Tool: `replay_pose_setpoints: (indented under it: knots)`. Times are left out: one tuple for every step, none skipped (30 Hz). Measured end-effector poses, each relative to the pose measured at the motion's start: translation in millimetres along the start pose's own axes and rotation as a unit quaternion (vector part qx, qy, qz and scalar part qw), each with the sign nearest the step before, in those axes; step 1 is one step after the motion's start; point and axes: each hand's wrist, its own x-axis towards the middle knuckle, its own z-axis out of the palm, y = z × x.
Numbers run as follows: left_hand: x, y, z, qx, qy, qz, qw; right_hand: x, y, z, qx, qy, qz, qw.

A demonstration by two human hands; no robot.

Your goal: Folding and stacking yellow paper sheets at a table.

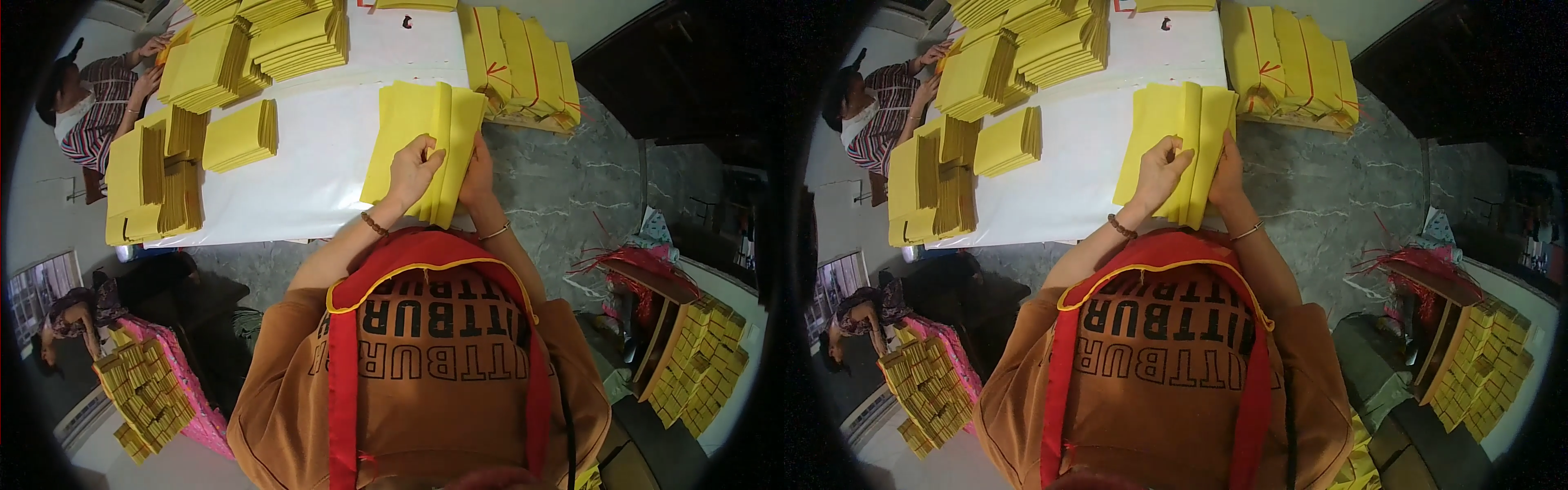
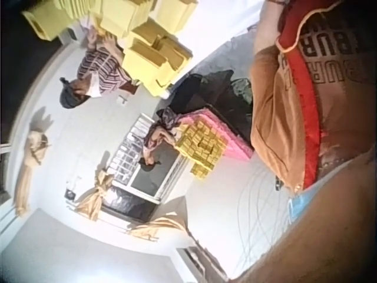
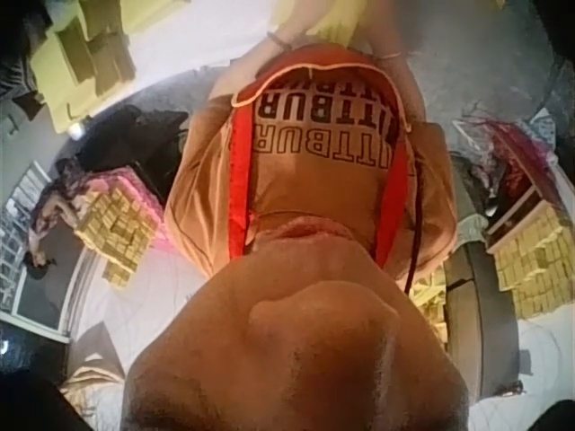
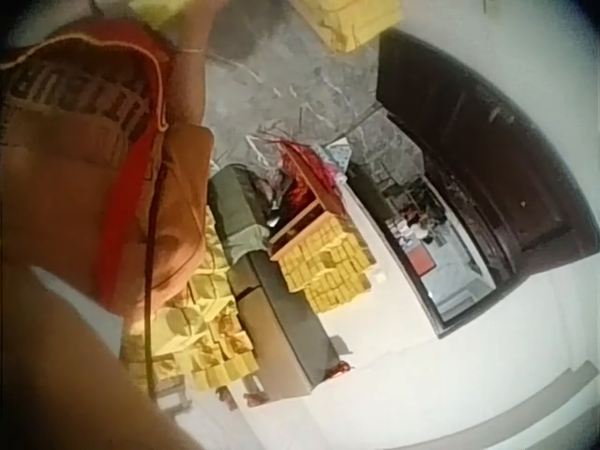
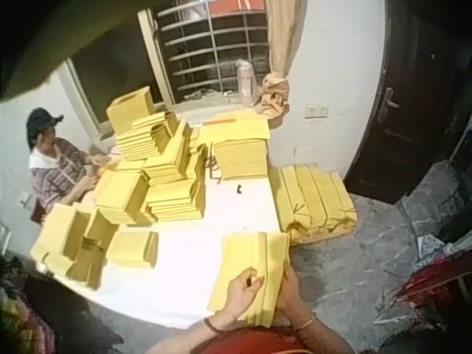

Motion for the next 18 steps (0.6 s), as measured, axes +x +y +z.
replay_pose_setpoints:
  knots:
    - [-0.9, 1.5, 0.4, -0.001, 0.0, -0.001, 1.0, -0.6, -0.2, 0.9, 0.0, 0.0, 0.001, 1.0]
    - [-1.8, 3.5, 0.6, 0.005, -0.001, 0.0, 1.0, -1.7, -0.7, 2.4, 0.006, -0.004, -0.002, 1.0]
    - [-2.9, 4.7, 0.8, 0.01, -0.002, 0.0, 1.0, -2.1, -0.8, 3.4, 0.013, -0.009, -0.004, 1.0]
    - [-3.4, 5.1, 1.4, 0.01, -0.002, 0.0, 1.0, -0.9, -0.8, 1.9, 0.012, -0.01, -0.004, 1.0]
    - [-3.9, 5.3, 2.0, 0.018, 0.008, 0.011, 1.0, 0.5, -0.2, -0.7, 0.008, 0.0, -0.01, 1.0]
    - [-4.5, 5.7, 2.5, 0.026, 0.017, 0.023, 0.999, 1.8, -0.1, -2.4, 0.004, 0.009, -0.015, 1.0]
    - [-5.6, 6.7, 2.8, 0.025, 0.018, 0.023, 0.999, 1.9, -0.2, -2.0, 0.004, 0.009, -0.015, 1.0]
    - [-6.7, 8.4, 3.0, 0.025, 0.021, 0.027, 0.999, 1.1, 0.2, -1.6, 0.006, 0.009, -0.011, 1.0]
    - [-6.7, 9.3, 3.1, 0.025, 0.024, 0.031, 0.999, 0.7, 0.5, -1.1, 0.008, 0.009, -0.008, 1.0]
    - [-6.8, 8.8, 2.6, 0.024, 0.025, 0.031, 0.999, 0.3, 1.2, -0.8, 0.007, 0.008, -0.007, 1.0]
    - [-7.0, 7.9, 1.8, 0.031, 0.018, 0.039, 0.999, -0.1, 2.0, -0.5, 0.004, 0.014, 0.004, 1.0]
    - [-7.2, 7.4, 1.0, 0.037, 0.01, 0.048, 0.998, -0.4, 2.6, -0.2, 0.001, 0.019, 0.016, 1.0]
    - [-7.6, 8.7, 0.2, 0.037, 0.01, 0.048, 0.998, -0.8, 2.7, 0.5, 0.001, 0.02, 0.016, 1.0]
    - [-8.2, 10.3, -0.5, 0.038, 0.009, 0.051, 0.998, -1.3, 2.5, 1.4, 0.006, 0.014, 0.015, 1.0]
    - [-9.0, 12.2, -1.1, 0.04, 0.008, 0.055, 0.998, -1.8, 2.3, 2.4, 0.011, 0.008, 0.014, 1.0]
    - [-10.0, 14.3, -1.6, 0.04, 0.008, 0.055, 0.998, -1.9, 2.0, 3.7, 0.011, 0.008, 0.014, 1.0]
    - [-11.4, 16.2, -2.0, 0.024, 0.013, 0.061, 0.998, -2.1, 1.8, 5.0, 0.021, -0.006, 0.012, 1.0]
    - [-12.1, 18.1, -2.4, 0.008, 0.018, 0.067, 0.998, -2.4, 1.5, 6.6, 0.031, -0.02, 0.01, 0.999]
